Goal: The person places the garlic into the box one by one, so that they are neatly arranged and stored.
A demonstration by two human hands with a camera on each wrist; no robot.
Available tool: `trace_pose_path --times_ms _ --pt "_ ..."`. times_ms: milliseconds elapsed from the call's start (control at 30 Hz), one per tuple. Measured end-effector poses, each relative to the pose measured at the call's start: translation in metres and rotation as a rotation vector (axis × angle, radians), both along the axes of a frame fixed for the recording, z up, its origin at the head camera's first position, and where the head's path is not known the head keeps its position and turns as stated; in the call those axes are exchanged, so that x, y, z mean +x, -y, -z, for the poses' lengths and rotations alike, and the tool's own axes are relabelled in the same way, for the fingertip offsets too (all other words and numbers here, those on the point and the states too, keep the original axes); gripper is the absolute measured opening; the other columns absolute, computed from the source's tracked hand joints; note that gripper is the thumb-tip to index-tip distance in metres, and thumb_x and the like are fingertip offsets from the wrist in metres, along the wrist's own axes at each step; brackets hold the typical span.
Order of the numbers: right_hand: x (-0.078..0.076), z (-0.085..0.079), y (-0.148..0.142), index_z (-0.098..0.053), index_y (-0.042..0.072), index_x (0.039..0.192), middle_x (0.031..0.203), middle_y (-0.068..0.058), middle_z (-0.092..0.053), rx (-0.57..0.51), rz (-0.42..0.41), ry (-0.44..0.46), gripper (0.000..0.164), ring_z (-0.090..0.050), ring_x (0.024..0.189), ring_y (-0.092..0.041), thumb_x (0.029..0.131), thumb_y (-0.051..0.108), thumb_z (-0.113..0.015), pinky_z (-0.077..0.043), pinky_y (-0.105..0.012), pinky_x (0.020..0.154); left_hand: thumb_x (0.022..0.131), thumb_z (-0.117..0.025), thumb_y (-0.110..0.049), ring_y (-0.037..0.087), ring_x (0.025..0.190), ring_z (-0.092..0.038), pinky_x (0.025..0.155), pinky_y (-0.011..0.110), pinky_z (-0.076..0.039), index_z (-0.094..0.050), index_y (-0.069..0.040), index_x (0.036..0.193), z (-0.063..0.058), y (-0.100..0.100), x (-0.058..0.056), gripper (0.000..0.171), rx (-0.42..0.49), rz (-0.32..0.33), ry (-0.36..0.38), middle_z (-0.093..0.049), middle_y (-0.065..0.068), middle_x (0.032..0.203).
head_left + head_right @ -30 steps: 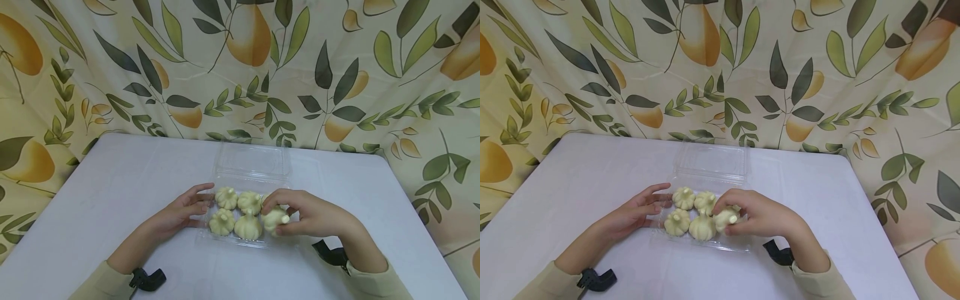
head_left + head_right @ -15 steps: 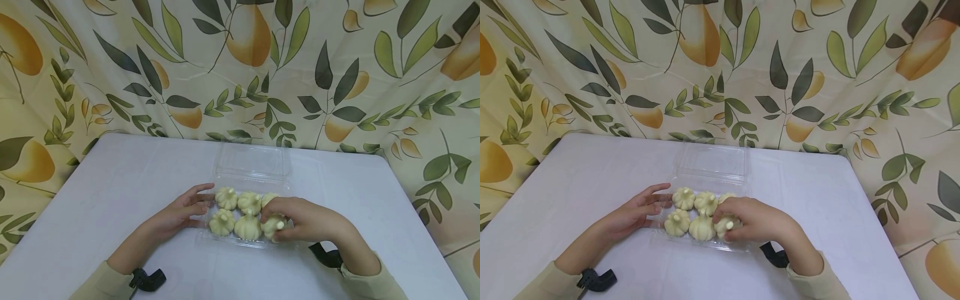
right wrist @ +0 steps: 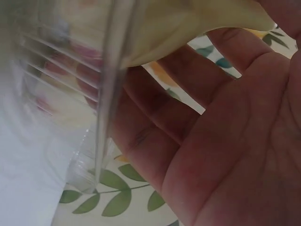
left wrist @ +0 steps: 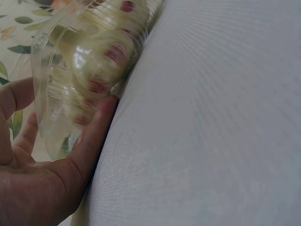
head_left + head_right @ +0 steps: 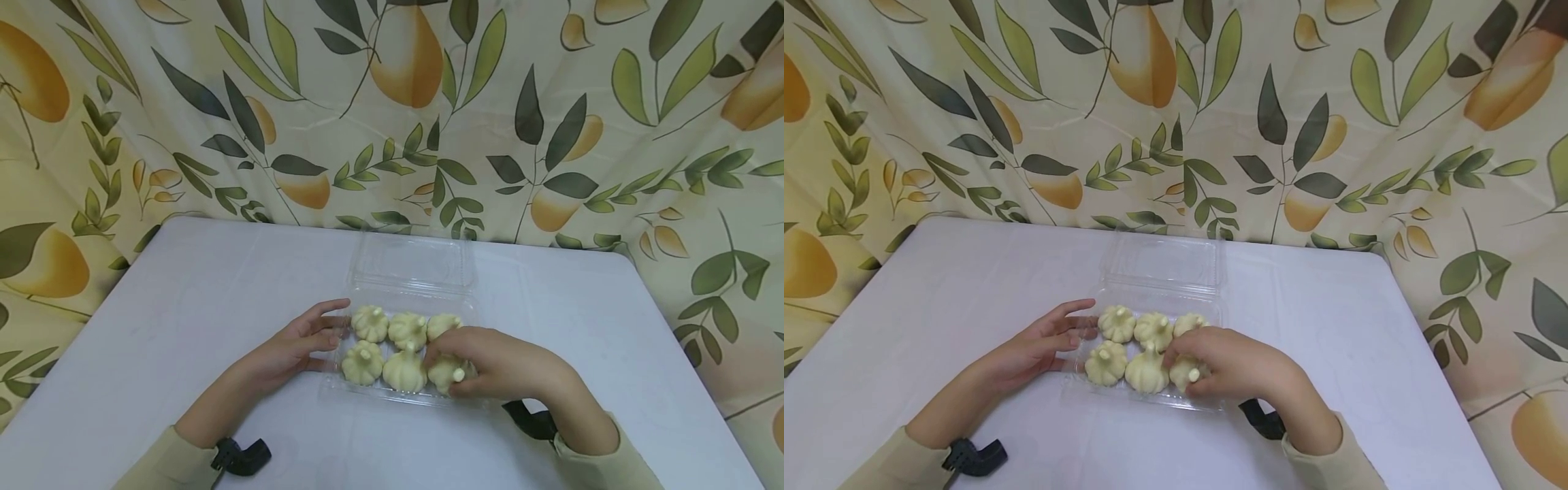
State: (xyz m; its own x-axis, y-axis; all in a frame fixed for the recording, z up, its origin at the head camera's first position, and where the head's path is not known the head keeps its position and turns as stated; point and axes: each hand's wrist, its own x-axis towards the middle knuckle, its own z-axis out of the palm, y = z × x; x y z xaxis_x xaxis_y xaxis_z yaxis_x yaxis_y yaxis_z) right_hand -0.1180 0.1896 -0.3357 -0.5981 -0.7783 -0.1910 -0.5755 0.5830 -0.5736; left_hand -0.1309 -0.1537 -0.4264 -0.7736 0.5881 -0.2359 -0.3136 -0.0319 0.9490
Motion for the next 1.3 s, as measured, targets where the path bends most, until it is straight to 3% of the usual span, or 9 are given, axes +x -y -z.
trace_pose_path --times_ms 367,700,867,1067,1300 --pt "0.003 -0.003 -0.002 -0.065 0.027 0.124 0.127 0.016 -0.061 0.042 0.003 -0.023 0.043 -0.054 0.124 -0.011 0.084 0.013 -0.076 -0.046 -0.043 0.104 0.100 -0.057 -0.015 0.036 0.145 -0.029 0.097 0.049 -0.050 -0.023 -0.024 0.158 0.001 0.000 0.001 0.068 -0.003 0.003 0.000 -0.027 0.014 0.158" --pt "0.003 -0.001 0.001 -0.070 0.025 0.106 0.109 0.014 -0.065 0.002 -0.004 -0.104 0.036 -0.059 0.104 -0.008 0.078 0.005 -0.080 -0.050 -0.036 0.091 0.101 -0.056 -0.014 0.035 0.144 -0.031 0.096 0.049 -0.051 -0.024 -0.024 0.158 0.002 0.000 0.001 0.066 -0.004 -0.001 -0.001 -0.029 0.014 0.157" --pt "0.005 0.003 0.006 -0.069 0.028 0.106 0.110 0.015 -0.063 0.051 0.036 -0.150 0.043 -0.057 0.102 -0.009 0.073 0.005 -0.083 -0.050 -0.037 0.088 0.101 -0.057 -0.015 0.035 0.144 -0.031 0.096 0.049 -0.051 -0.024 -0.024 0.158 0.000 0.000 0.001 0.067 -0.009 -0.002 -0.002 -0.029 0.014 0.157" --pt "0.005 0.009 0.012 -0.069 0.025 0.097 0.102 0.013 -0.062 0.091 0.057 -0.229 0.039 -0.055 0.095 -0.010 0.067 0.005 -0.084 -0.049 -0.034 0.084 0.100 -0.057 -0.014 0.035 0.142 -0.033 0.096 0.049 -0.052 -0.024 -0.023 0.158 0.000 0.000 0.000 0.067 -0.002 -0.006 -0.012 -0.029 0.015 0.157" --pt "0.003 0.008 0.011 -0.070 0.026 0.098 0.101 0.015 -0.061 0.101 0.055 -0.235 0.035 -0.054 0.093 -0.009 0.069 0.010 -0.082 -0.048 -0.033 0.083 0.100 -0.058 -0.016 0.036 0.144 -0.030 0.096 0.049 -0.051 -0.024 -0.024 0.158 0.000 0.000 0.000 0.068 -0.007 -0.002 -0.008 -0.029 0.014 0.158"
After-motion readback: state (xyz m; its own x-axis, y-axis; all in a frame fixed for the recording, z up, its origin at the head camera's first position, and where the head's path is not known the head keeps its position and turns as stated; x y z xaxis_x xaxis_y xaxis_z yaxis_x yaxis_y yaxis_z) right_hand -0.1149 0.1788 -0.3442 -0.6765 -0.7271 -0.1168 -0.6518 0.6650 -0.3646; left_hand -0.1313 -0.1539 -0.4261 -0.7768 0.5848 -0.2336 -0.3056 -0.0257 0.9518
